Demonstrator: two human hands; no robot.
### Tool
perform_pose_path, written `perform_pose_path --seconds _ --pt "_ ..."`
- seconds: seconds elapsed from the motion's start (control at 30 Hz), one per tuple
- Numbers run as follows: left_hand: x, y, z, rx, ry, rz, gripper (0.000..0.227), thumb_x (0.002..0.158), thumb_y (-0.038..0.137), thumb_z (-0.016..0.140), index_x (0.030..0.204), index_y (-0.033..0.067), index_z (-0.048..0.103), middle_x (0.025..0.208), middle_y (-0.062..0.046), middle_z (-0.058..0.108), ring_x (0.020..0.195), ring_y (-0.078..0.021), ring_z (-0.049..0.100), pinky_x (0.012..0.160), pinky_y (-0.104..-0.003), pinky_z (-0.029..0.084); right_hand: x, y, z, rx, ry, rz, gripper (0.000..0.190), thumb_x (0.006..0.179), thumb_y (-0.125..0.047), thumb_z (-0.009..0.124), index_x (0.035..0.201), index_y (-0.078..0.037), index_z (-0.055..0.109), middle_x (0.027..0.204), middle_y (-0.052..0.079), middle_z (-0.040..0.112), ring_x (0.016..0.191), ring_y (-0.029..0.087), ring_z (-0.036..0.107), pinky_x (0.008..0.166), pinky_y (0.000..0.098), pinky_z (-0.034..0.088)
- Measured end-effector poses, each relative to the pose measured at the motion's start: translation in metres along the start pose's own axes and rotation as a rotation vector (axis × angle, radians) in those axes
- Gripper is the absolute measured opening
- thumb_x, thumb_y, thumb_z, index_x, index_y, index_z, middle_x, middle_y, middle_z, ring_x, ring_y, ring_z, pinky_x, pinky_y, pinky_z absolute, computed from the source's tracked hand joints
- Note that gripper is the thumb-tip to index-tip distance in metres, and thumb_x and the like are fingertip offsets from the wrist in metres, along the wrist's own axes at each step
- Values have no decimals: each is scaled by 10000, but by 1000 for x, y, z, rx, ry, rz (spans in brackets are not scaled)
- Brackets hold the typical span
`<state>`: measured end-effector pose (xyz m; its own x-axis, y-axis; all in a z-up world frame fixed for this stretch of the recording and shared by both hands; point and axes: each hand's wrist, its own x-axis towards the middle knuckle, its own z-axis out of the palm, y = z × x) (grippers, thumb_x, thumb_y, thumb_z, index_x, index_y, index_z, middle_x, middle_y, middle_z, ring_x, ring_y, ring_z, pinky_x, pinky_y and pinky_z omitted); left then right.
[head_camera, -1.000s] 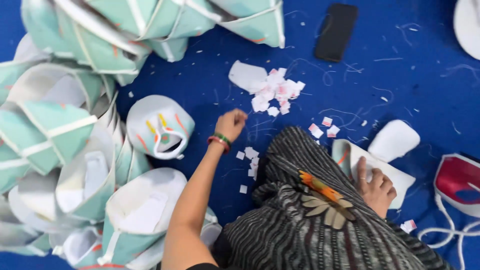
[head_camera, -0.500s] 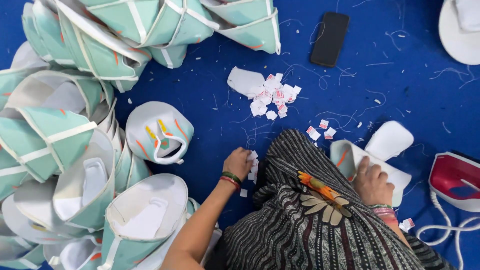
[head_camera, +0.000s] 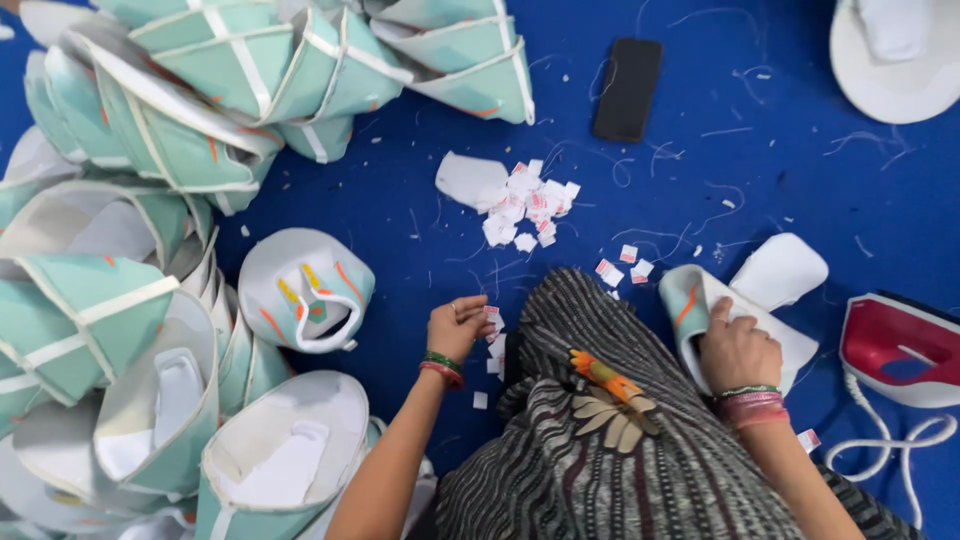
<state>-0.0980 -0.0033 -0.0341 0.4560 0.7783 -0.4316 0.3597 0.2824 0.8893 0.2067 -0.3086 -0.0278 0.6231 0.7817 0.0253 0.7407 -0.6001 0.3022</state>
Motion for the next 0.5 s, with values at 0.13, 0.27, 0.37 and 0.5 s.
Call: perform_pose_path --seconds 0.13,0.27,0.37,0.5 --pt "4 44 18 -278 -139 -71 275 894 -51 676 1165 -89 697 980 -171 771 791 -214 765 714 -330 654 -7 -18 23 186 -140 35 563 926 -314 562 1426 -54 549 881 145 715 666 303 709 551 462 569" --pt "24 66 58 -255 -317 57 219 913 -40 656 1109 -109 727 993 -181 772 819 -196 765 735 -328 659 -46 -46 64 272 -109 -17 635 919 -222 566 1526 -43 519 981 176 693 693 311 683 530 449 561" --pt "50 74 119 -107 -431 26 219 979 36 609 1095 -74 758 952 -163 729 789 -158 754 694 -326 665 -49 -40 -19 542 46 103 534 898 -302 631 1377 -69 588 1127 188 698 837 351 669 683 466 561" --pt "46 93 239 299 -682 233 279 939 24 574 1139 28 769 916 -130 772 687 -151 756 641 -300 634 -62 -28 -2 744 105 326 350 960 -284 643 1267 -114 643 1239 115 690 1042 353 657 894 447 550"
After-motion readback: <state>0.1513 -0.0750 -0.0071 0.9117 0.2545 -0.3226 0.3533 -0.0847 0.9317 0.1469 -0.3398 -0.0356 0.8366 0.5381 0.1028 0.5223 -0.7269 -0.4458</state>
